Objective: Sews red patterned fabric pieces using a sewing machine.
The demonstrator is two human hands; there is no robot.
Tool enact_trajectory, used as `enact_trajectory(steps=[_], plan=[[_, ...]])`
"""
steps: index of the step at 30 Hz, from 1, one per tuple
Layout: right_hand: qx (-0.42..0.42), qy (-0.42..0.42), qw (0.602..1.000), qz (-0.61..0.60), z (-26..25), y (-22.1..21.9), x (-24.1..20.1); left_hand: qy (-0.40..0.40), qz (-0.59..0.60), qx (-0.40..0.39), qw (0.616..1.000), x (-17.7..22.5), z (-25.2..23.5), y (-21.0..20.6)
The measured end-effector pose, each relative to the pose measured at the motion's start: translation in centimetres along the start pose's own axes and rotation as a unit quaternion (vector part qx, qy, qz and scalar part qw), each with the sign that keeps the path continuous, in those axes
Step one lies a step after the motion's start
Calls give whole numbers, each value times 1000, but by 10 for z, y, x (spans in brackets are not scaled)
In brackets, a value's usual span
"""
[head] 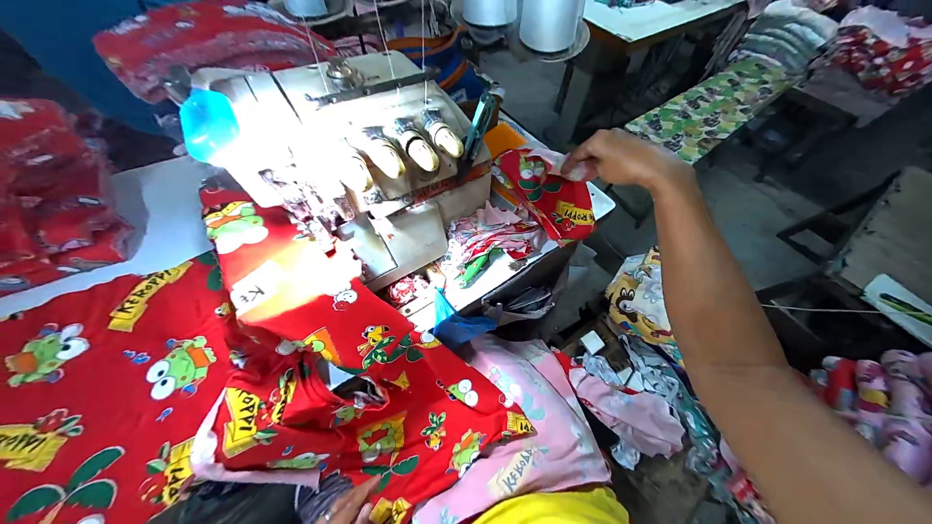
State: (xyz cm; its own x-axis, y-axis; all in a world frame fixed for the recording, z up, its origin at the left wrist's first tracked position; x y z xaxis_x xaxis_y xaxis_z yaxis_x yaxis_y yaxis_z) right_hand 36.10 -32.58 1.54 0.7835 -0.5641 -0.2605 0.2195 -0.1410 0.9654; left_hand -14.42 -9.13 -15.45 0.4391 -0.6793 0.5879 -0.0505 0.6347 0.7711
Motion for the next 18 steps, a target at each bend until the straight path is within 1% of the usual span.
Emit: enact_trajectory(steps=[3, 4, 5, 6, 7, 9, 11, 12, 13, 15, 17, 18], plan=[[167, -19, 986, -5, 24, 22, -25, -59, 39, 39, 997, 13, -8, 16], [216, -1, 976, -7, 31, 27, -40, -88, 66, 59, 992, 21, -11, 24], [245, 38, 969, -17, 38, 28, -60, -116, 102, 77, 985, 31, -14, 34], [254, 98, 962, -32, 45, 25, -83, -141, 145, 93, 975, 44, -17, 45], [242, 161, 955, -58, 51, 19, -110, -162, 193, 104, 962, 58, -20, 55], [178, 272, 936, -135, 65, 4, -169, -194, 287, 131, 929, 88, -26, 75], [125, 376, 894, -208, 77, -17, -222, -195, 336, 146, 910, 114, -35, 88], [113, 408, 875, -234, 81, -28, -245, -186, 338, 135, 913, 123, -40, 91], [108, 422, 864, -251, 84, -39, -265, -171, 338, 114, 918, 129, -45, 92], [139, 405, 867, -257, 85, -59, -294, -118, 373, 88, 916, 130, -55, 89], [200, 350, 871, -281, 78, -75, -307, -71, 436, 75, 894, 120, -61, 85], [221, 316, 865, -320, 74, -84, -307, -44, 442, 71, 893, 112, -61, 83]])
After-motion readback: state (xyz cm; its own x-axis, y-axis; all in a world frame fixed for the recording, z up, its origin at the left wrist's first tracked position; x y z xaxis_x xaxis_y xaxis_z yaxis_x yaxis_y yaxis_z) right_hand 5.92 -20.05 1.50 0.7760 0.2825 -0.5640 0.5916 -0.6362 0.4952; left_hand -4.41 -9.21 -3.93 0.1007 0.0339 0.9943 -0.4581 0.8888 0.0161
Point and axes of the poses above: each hand's wrist, its own z-axis away from the middle knuckle, its own y-axis out of the back of the hand, x = y × z, the point moved 6 cm from there along -z, towards the middle knuckle, and after that the axes turned 9 degrees about y, right-handed, at the moved point
